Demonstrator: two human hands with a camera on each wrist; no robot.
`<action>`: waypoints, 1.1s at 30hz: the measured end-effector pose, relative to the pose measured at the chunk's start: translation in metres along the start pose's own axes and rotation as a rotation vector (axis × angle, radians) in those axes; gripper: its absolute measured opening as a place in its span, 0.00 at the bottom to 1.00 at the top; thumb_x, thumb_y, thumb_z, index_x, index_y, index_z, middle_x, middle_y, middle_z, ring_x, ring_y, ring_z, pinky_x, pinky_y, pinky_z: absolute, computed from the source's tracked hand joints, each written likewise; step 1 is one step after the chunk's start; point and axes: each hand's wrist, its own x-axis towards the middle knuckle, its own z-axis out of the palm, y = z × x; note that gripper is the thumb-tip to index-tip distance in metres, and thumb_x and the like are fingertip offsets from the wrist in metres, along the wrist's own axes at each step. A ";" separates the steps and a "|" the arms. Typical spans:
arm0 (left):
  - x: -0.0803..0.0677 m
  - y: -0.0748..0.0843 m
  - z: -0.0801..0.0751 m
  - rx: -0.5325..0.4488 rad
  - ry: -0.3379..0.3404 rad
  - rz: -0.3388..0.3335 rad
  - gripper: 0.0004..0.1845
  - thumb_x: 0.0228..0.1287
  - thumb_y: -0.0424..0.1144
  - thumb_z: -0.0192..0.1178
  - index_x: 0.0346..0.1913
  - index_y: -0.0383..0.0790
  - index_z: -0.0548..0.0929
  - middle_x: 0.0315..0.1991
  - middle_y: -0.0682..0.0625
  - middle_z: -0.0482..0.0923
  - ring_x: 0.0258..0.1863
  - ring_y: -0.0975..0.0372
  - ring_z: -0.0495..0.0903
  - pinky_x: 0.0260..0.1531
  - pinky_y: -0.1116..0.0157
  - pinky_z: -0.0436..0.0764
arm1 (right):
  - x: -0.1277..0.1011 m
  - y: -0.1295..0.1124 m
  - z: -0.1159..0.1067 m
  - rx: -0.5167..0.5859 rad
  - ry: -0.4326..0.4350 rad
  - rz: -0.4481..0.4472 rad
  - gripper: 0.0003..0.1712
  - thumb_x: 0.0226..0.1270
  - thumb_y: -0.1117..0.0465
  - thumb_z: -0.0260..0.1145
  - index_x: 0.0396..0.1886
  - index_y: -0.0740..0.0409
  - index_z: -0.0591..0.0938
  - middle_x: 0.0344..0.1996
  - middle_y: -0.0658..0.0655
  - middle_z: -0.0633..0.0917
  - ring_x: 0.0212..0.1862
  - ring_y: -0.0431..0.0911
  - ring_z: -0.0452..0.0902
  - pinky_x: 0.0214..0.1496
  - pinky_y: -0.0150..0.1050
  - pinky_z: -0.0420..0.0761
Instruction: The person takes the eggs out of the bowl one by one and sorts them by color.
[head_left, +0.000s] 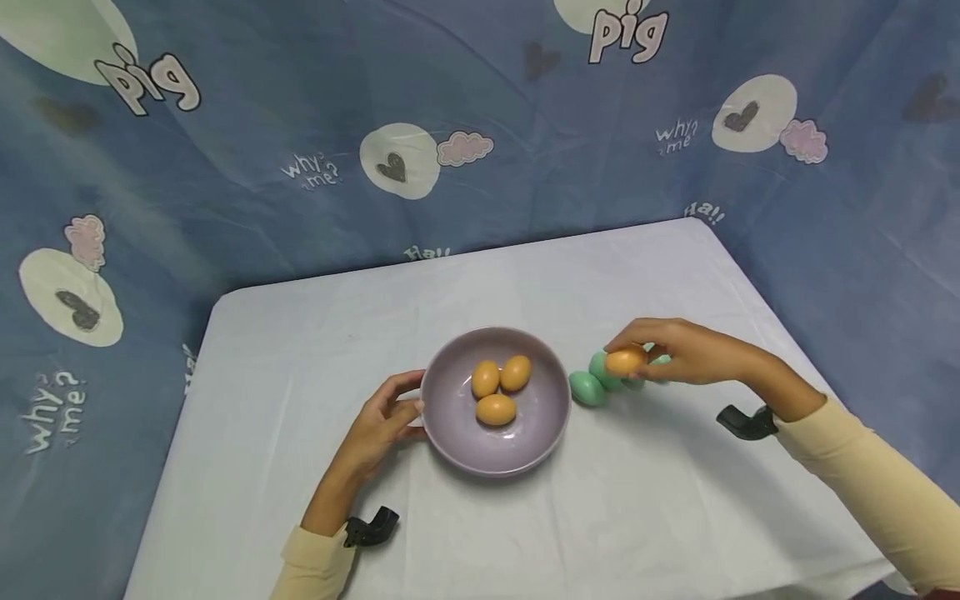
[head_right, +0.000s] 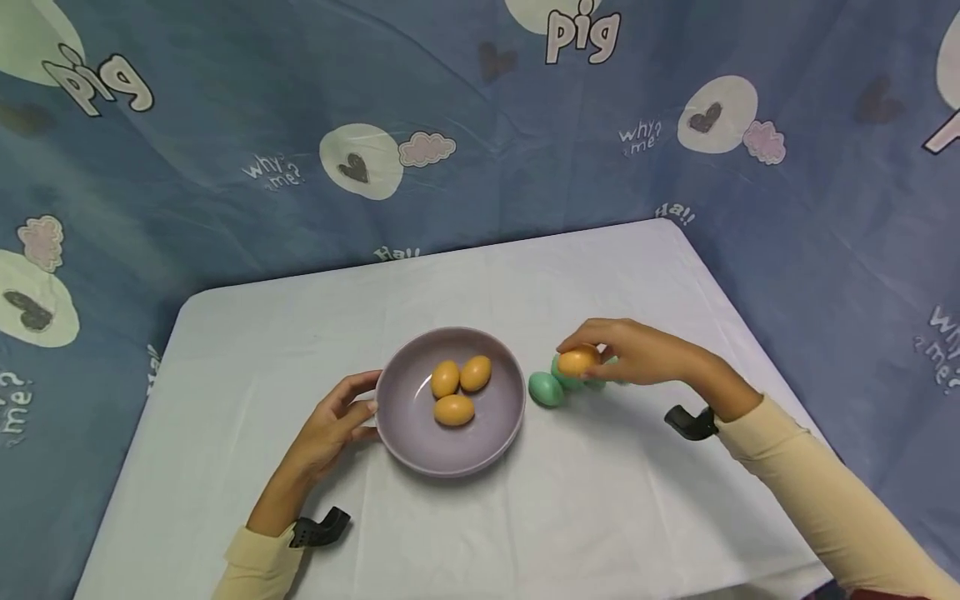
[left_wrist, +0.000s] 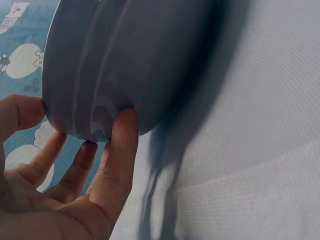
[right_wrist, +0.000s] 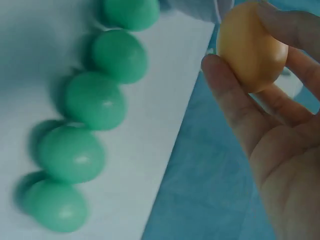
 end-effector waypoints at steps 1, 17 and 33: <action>0.000 0.000 0.000 0.003 0.000 -0.002 0.28 0.72 0.31 0.57 0.72 0.32 0.62 0.72 0.37 0.60 0.55 0.64 0.81 0.43 0.58 0.88 | -0.008 0.002 0.002 0.002 0.019 0.009 0.22 0.65 0.63 0.72 0.59 0.51 0.81 0.52 0.47 0.83 0.51 0.37 0.79 0.49 0.36 0.87; 0.002 0.000 0.000 0.012 -0.002 0.001 0.29 0.73 0.31 0.57 0.72 0.32 0.62 0.71 0.39 0.61 0.55 0.65 0.81 0.45 0.58 0.88 | -0.061 0.017 0.076 -0.035 0.230 0.163 0.23 0.58 0.69 0.74 0.55 0.60 0.82 0.49 0.56 0.85 0.47 0.32 0.77 0.40 0.34 0.86; 0.004 -0.002 0.000 0.012 -0.002 0.008 0.29 0.73 0.31 0.56 0.72 0.32 0.61 0.71 0.39 0.61 0.55 0.64 0.81 0.45 0.58 0.88 | -0.069 0.021 0.115 -0.007 0.258 0.213 0.23 0.59 0.66 0.75 0.56 0.59 0.81 0.47 0.53 0.84 0.45 0.36 0.78 0.39 0.31 0.85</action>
